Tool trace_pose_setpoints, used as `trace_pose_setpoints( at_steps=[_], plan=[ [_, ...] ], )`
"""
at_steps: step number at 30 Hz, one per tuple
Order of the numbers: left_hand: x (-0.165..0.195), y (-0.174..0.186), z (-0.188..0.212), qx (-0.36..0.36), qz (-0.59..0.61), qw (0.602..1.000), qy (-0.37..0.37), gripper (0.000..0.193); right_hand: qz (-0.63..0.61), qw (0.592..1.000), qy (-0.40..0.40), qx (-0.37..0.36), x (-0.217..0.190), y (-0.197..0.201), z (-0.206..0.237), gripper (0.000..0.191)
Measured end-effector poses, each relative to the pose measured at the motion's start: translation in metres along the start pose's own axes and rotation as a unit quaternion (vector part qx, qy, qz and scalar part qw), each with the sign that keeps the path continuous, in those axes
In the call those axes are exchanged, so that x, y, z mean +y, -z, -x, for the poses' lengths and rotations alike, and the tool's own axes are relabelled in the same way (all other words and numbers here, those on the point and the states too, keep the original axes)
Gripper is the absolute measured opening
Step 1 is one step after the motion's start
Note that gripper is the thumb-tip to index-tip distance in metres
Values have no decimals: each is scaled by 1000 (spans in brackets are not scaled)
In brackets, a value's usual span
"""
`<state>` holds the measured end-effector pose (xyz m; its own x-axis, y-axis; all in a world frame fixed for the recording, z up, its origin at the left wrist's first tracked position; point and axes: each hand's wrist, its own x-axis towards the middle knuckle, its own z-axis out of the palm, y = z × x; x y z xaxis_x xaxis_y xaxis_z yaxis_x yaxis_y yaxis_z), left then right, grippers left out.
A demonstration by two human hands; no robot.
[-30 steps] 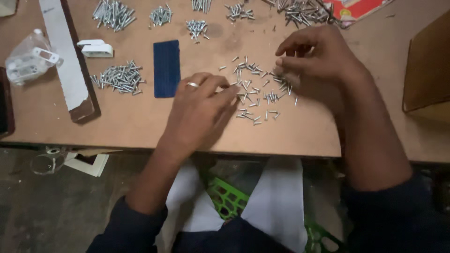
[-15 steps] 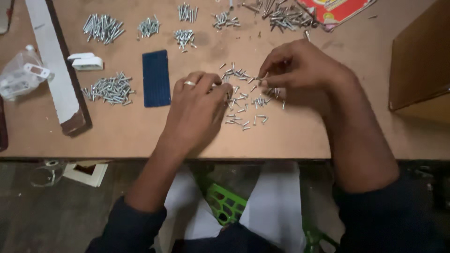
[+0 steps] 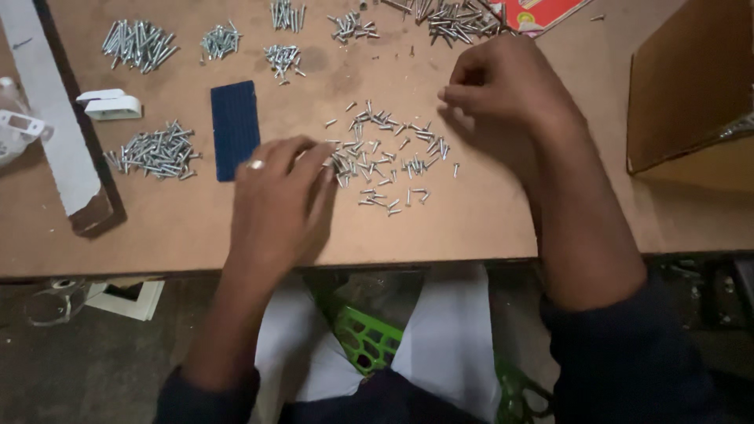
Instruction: The person sits at a workbench and sorts loose metal screws by hand, picking individual screws one at a time from a scattered pile and placing them into separate groups on the table. The person occasionally holds a screw up between both hands before adding it to a group.
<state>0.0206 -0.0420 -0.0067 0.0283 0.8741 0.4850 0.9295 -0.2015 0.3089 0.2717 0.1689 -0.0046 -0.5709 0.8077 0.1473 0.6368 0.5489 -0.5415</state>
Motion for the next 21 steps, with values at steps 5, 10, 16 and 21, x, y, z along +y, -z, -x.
trace_pose_setpoints(
  at_steps=[5,10,16,21],
  plan=[
    [1,-1,24,33,-4,999,11,28,26,998,44,-22,5,-3,-3,21],
    [3,-4,32,57,1,998,18,25,-269,961,-5,58,-4,4,5,16],
    [1,-5,33,75,17,997,28,21,-39,990,-35,134,-32,21,22,15],
    [1,-4,34,85,18,996,31,20,-32,992,-76,95,-47,12,22,15]
  ],
)
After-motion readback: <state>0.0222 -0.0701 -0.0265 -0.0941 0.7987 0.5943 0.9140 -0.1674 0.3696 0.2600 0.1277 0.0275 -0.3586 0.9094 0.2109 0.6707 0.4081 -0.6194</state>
